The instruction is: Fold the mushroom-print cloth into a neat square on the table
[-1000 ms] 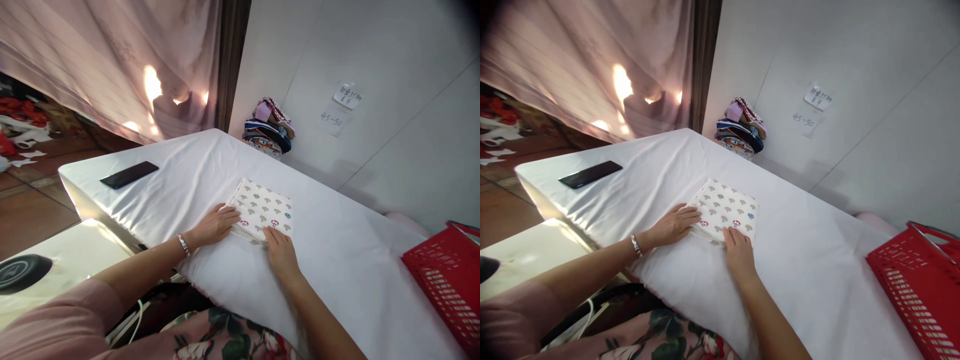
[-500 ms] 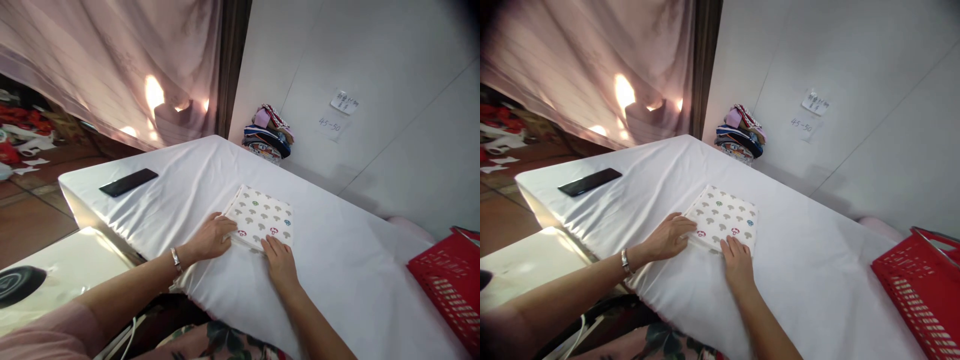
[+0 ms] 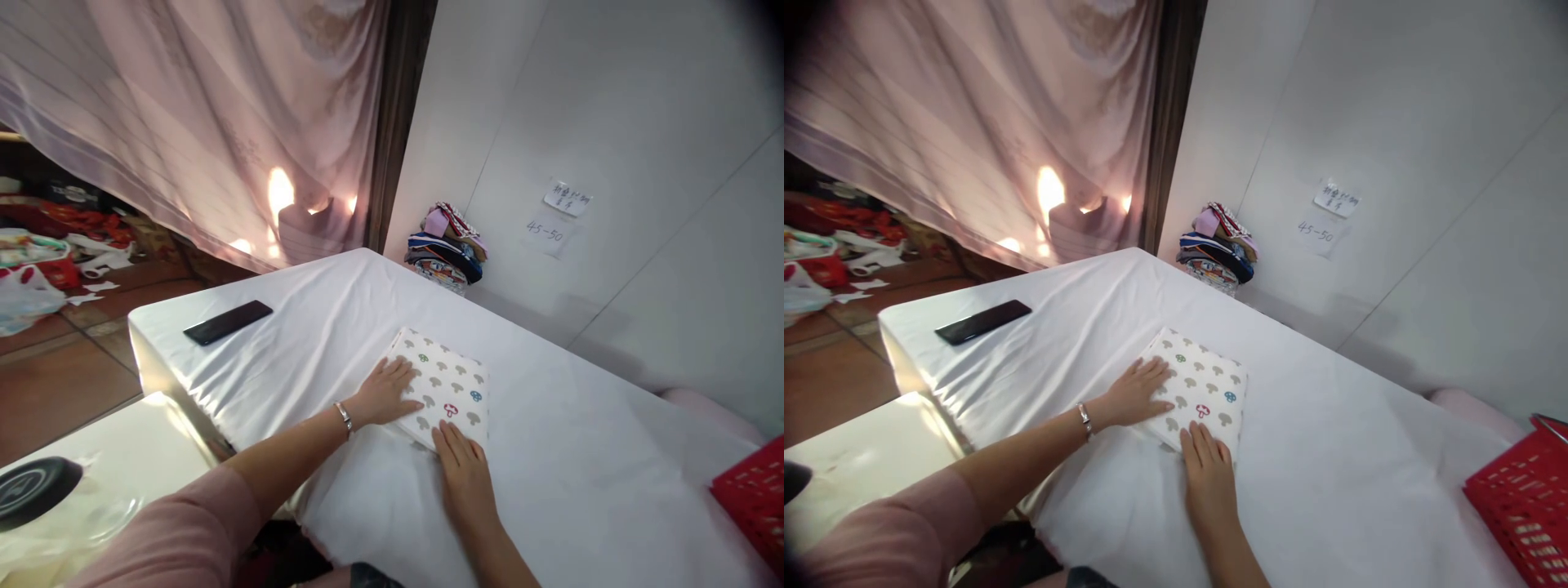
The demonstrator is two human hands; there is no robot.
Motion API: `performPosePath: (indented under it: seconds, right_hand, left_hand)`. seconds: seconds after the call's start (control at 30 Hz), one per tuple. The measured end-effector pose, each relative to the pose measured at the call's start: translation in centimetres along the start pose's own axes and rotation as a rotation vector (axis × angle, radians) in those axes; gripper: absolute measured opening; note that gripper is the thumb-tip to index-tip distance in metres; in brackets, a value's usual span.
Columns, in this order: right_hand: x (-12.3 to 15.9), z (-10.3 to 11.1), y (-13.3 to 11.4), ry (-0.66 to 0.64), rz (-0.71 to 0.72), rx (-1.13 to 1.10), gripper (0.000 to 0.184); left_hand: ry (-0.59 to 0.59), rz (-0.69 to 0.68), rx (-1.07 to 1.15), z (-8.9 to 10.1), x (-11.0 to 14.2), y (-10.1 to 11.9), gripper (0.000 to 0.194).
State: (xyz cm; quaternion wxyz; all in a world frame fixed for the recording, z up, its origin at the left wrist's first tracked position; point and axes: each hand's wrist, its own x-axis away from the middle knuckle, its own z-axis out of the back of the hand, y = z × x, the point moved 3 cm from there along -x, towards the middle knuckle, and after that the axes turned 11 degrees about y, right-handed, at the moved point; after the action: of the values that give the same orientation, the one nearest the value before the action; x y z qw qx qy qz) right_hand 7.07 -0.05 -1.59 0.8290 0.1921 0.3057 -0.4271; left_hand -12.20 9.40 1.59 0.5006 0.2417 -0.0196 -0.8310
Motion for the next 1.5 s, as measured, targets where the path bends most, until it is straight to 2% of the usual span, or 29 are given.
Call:
performPosePath:
  seconds: [0.1, 0.23, 0.37, 0.47, 0.57, 0.67, 0.77, 0.87, 0.97, 1.03, 1.1, 1.2, 1.33, 1.4, 1.5]
  right_hand:
    - [-0.2, 0.1, -0.2, -0.008, -0.018, -0.03, 0.056]
    - [-0.2, 0.2, -0.5, -0.03, -0.042, -0.068, 0.048]
    - [-0.6, 0.8, -0.1, -0.1, -0.105, -0.174, 0.039]
    - [-1.4, 1.3, 2.0, -0.102, -0.246, -0.297, 0.033]
    - [-1.8, 1.0, 5.8, 0.013, -0.489, -0.295, 0.035]
    - [-1.8, -0.8, 9.1, 0.073, -0.672, -0.279, 0.046]
    - [-1.9, -3.1, 10.7, 0.091, -0.781, -0.353, 0.055]
    - [-2.2, -4.1, 11.8, 0.066, -0.946, -0.468, 0.062]
    - [-2.1, -3.2, 13.4, 0.039, -1.144, -0.558, 0.067]
    - [-1.5, -2.3, 14.4, 0.041, -1.215, -0.539, 0.069]
    - [-0.7, -1.7, 14.9, 0.014, -1.2, -0.492, 0.067]
    - [0.2, -1.6, 14.6, -0.011, -1.132, -0.455, 0.06]
    - [0.7, -1.7, 13.7, 0.003, -1.151, -0.441, 0.059]
    - [0.5, -1.6, 13.4, 0.008, -1.168, -0.455, 0.061]
    - [0.3, -1.3, 13.1, -0.012, -1.201, -0.486, 0.065]
  left_hand:
    - [0.025, 0.085, -0.022, 0.3, -0.2, -1.4, 0.054]
    - [0.04, 0.204, -0.055, 0.4, -0.3, -2.5, 0.051]
    - [0.021, 0.332, -0.069, 0.3, -0.6, -3.3, 0.047]
    - [0.067, 0.37, -0.022, 0.4, -0.8, -3.5, 0.044]
    - [0.156, 0.445, -0.015, 1.0, -0.9, -3.6, 0.036]
    - [0.144, 0.597, 0.025, 1.3, -0.7, -4.1, 0.034]
    - [0.07, 0.704, 0.108, 1.3, -0.7, -4.4, 0.037]
    - [0.085, 0.697, 0.182, 1.0, -0.8, -3.7, 0.034]
    - [0.069, 0.642, 0.285, 0.3, -0.8, -2.1, 0.031]
    - [0.027, 0.599, 0.277, -0.2, -0.6, -1.0, 0.032]
    - [0.022, 0.557, 0.207, -0.5, -0.2, -0.2, 0.031]
    - [0.084, 0.527, 0.094, -0.4, 0.1, 0.2, 0.029]
    - [0.137, 0.486, -0.003, 0.3, -0.4, 0.4, 0.027]
    - [0.13, 0.482, -0.042, 0.5, -1.0, 0.5, 0.026]
    - [0.046, 0.547, -0.055, 0.5, -1.7, 0.6, 0.034]
